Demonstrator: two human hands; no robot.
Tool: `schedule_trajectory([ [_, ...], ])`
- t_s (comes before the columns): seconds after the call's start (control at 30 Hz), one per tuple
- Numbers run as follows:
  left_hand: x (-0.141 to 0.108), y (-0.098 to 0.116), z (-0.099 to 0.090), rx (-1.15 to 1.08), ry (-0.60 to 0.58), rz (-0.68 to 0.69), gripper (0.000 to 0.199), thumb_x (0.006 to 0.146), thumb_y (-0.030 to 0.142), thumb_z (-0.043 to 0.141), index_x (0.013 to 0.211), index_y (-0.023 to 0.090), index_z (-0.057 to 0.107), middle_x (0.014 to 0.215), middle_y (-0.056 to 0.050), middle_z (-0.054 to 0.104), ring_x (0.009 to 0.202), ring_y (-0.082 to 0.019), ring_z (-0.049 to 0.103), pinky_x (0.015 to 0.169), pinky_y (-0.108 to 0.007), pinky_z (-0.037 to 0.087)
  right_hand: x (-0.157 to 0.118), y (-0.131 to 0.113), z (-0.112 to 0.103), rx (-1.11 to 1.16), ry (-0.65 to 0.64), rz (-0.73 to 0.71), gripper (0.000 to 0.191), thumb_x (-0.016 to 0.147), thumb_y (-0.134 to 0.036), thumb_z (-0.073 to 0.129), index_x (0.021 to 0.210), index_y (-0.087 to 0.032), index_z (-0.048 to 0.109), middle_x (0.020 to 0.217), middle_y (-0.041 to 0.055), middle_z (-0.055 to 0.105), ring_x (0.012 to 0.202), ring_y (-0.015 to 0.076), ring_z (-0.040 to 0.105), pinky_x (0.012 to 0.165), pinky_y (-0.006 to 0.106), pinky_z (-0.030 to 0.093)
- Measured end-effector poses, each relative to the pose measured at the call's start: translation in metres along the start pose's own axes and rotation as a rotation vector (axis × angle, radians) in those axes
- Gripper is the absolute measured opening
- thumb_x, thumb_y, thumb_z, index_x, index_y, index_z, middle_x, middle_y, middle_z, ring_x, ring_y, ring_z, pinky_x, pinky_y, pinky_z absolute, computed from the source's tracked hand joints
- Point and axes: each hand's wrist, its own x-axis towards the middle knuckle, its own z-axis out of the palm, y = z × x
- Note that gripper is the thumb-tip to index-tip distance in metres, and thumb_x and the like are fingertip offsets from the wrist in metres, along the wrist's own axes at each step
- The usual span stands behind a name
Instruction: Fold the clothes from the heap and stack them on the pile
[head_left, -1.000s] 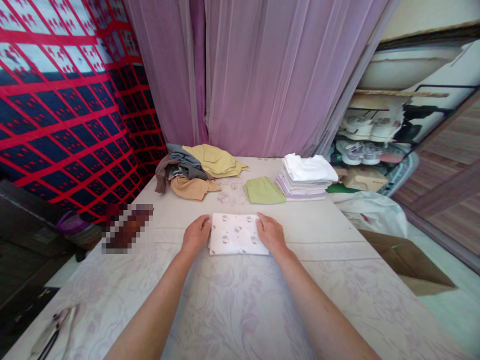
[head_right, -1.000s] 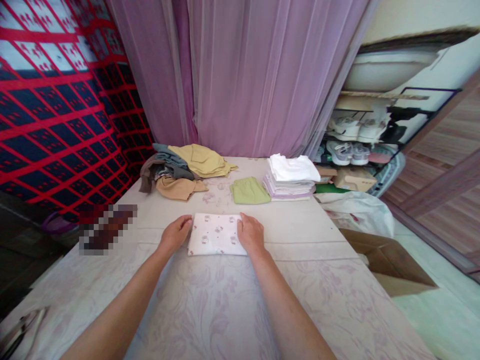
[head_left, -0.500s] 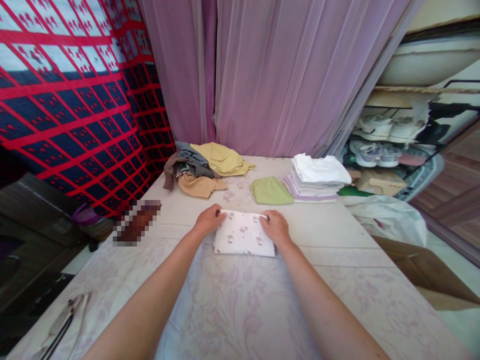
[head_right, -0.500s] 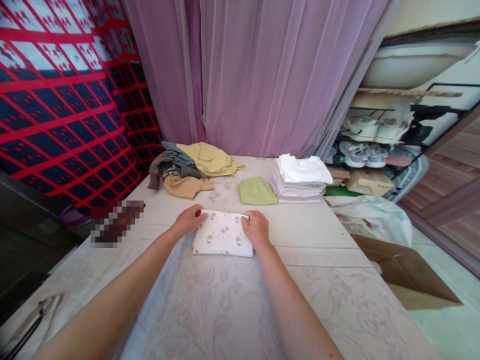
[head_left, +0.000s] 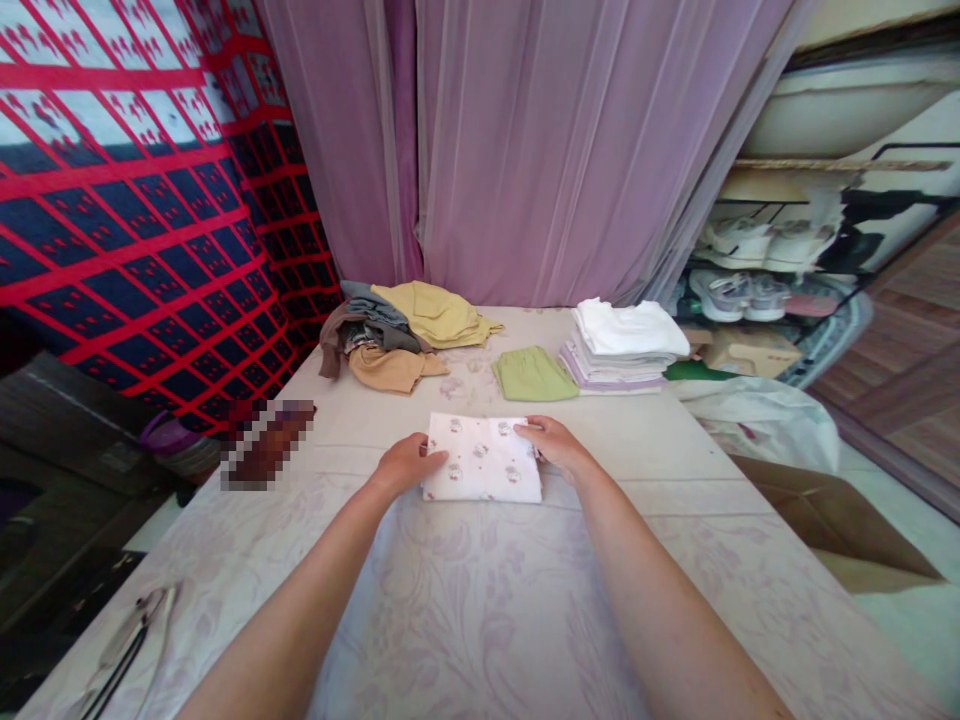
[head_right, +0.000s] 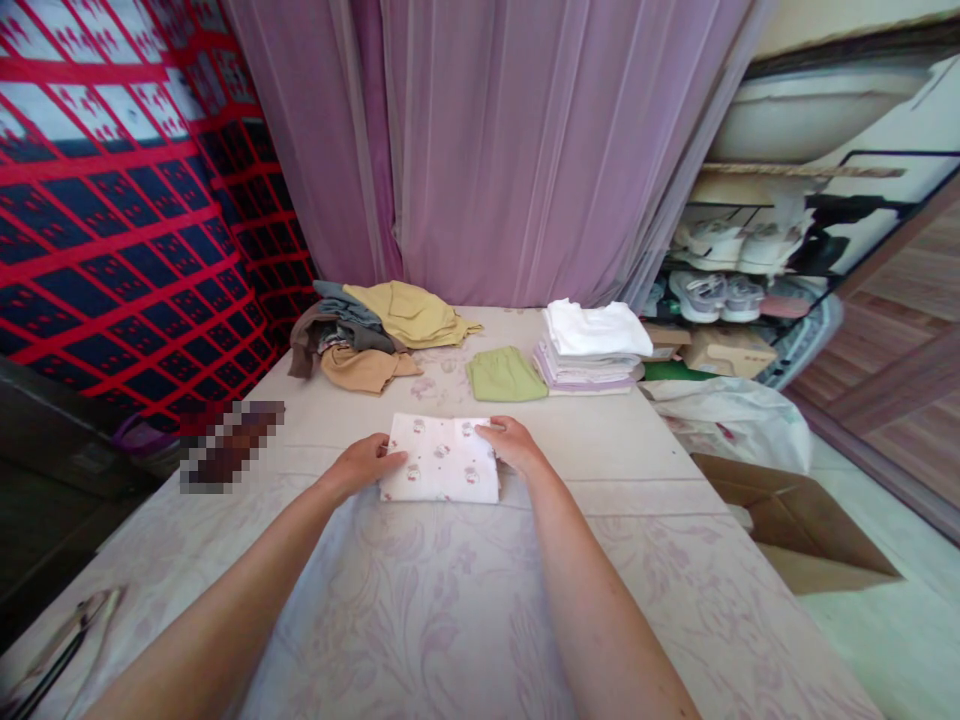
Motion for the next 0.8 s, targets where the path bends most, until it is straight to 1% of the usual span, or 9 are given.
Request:
schedule_trajectory([
  [0.2, -0.009, -0.001, 0.007, 0.085, 0.039, -0.022, 0.022, 0.081, 0.037, 0.054, 0.091, 0.019, 0.061, 0.09, -0.005, 0.068, 0.082, -0.019, 0.063, 0.065, -0.026, 0.041, -0.005, -0.002, -0.004, -0.1, -0.063, 0.033, 0.017, 0.072, -0.025, 0.063, 0.084, -0.015, 0.068, 0.073, 0.0022, 0.07, 0.058, 0.0116, 0.058, 0.053, 0.021, 0.04],
  [0.27, -0.011, -0.002, 0.009, 0.065, 0.042, -0.053, 0.028, 0.082, 0.036, 0.054, 0.103, 0.019, 0.06, 0.091, -0.005, 0.069, 0.085, -0.02, 0.063, 0.068, -0.026, 0.043, -0.008, 0.003, -0.005, -0.156, -0.053, 0.039, 0.018, 0.072, -0.026, 0.064, 0.085, -0.015, 0.067, 0.072, 0.0026, 0.07, 0.058, 0.0125, 0.059, 0.054, 0.022, 0.041],
  [0.37, -0.016, -0.002, 0.01, 0.032, 0.091, -0.085, 0.053, 0.082, 0.036, 0.055, 0.131, 0.016, 0.044, 0.101, -0.007, 0.068, 0.093, -0.021, 0.064, 0.079, -0.029, 0.046, -0.02, 0.013, -0.007, -0.271, 0.019, 0.038, 0.029, 0.071, -0.031, 0.065, 0.097, -0.016, 0.067, 0.078, 0.0039, 0.071, 0.066, 0.0157, 0.062, 0.058, 0.023, 0.041],
  [0.43, -0.022, 0.0, 0.014, 0.09, 0.23, 0.008, 0.06, 0.082, 0.034, 0.056, 0.136, 0.015, 0.038, 0.116, -0.012, 0.062, 0.106, -0.024, 0.06, 0.091, -0.034, 0.044, -0.029, 0.018, -0.008, -0.428, 0.101, 0.011, 0.034, 0.073, -0.038, 0.064, 0.1, -0.018, 0.066, 0.086, 0.0053, 0.071, 0.075, 0.0176, 0.063, 0.061, 0.023, 0.04],
  [0.5, -0.029, 0.005, 0.02, 0.176, 0.345, 0.227, 0.057, 0.082, 0.035, 0.057, 0.134, 0.016, 0.043, 0.134, -0.015, 0.051, 0.124, -0.027, 0.047, 0.104, -0.04, 0.035, -0.036, 0.02, -0.008, -0.568, 0.123, -0.014, 0.032, 0.074, -0.046, 0.061, 0.091, -0.02, 0.069, 0.083, 0.0048, 0.071, 0.076, 0.0177, 0.063, 0.059, 0.023, 0.038],
  [0.53, -0.033, 0.008, 0.025, 0.212, 0.344, 0.35, 0.057, 0.081, 0.037, 0.059, 0.133, 0.017, 0.045, 0.141, -0.015, 0.045, 0.131, -0.029, 0.039, 0.109, -0.043, 0.029, -0.038, 0.02, -0.007, -0.575, 0.094, -0.011, 0.03, 0.074, -0.047, 0.06, 0.081, -0.02, 0.07, 0.075, 0.004, 0.07, 0.071, 0.017, 0.062, 0.057, 0.023, 0.037],
  [0.6, -0.04, 0.017, 0.037, 0.25, 0.234, 0.537, 0.065, 0.076, 0.043, 0.065, 0.134, 0.02, 0.045, 0.148, -0.013, 0.036, 0.138, -0.03, 0.027, 0.114, -0.048, 0.018, -0.04, 0.016, -0.006, -0.453, 0.0, 0.03, 0.029, 0.074, -0.045, 0.061, 0.061, -0.019, 0.065, 0.054, 0.0013, 0.061, 0.057, 0.0143, 0.057, 0.051, 0.023, 0.033],
  [0.7, -0.045, 0.033, 0.058, 0.24, 0.121, 0.583, 0.079, 0.07, 0.043, 0.071, 0.139, 0.022, 0.039, 0.15, -0.013, 0.032, 0.14, -0.032, 0.022, 0.115, -0.052, 0.011, -0.041, 0.007, -0.003, -0.231, -0.08, 0.08, 0.029, 0.074, -0.039, 0.06, 0.055, -0.019, 0.057, 0.042, -0.0033, 0.049, 0.044, 0.0101, 0.045, 0.044, 0.022, 0.028],
  [0.8, -0.044, 0.045, 0.071, 0.179, 0.168, 0.525, 0.072, 0.075, 0.032, 0.067, 0.14, 0.025, 0.038, 0.149, -0.01, 0.036, 0.138, -0.031, 0.028, 0.114, -0.051, 0.013, -0.047, -0.007, 0.0, -0.143, -0.102, 0.075, 0.027, 0.077, -0.041, 0.057, 0.063, -0.018, 0.057, 0.044, -0.0051, 0.048, 0.042, 0.0084, 0.041, 0.04, 0.02, 0.025],
])
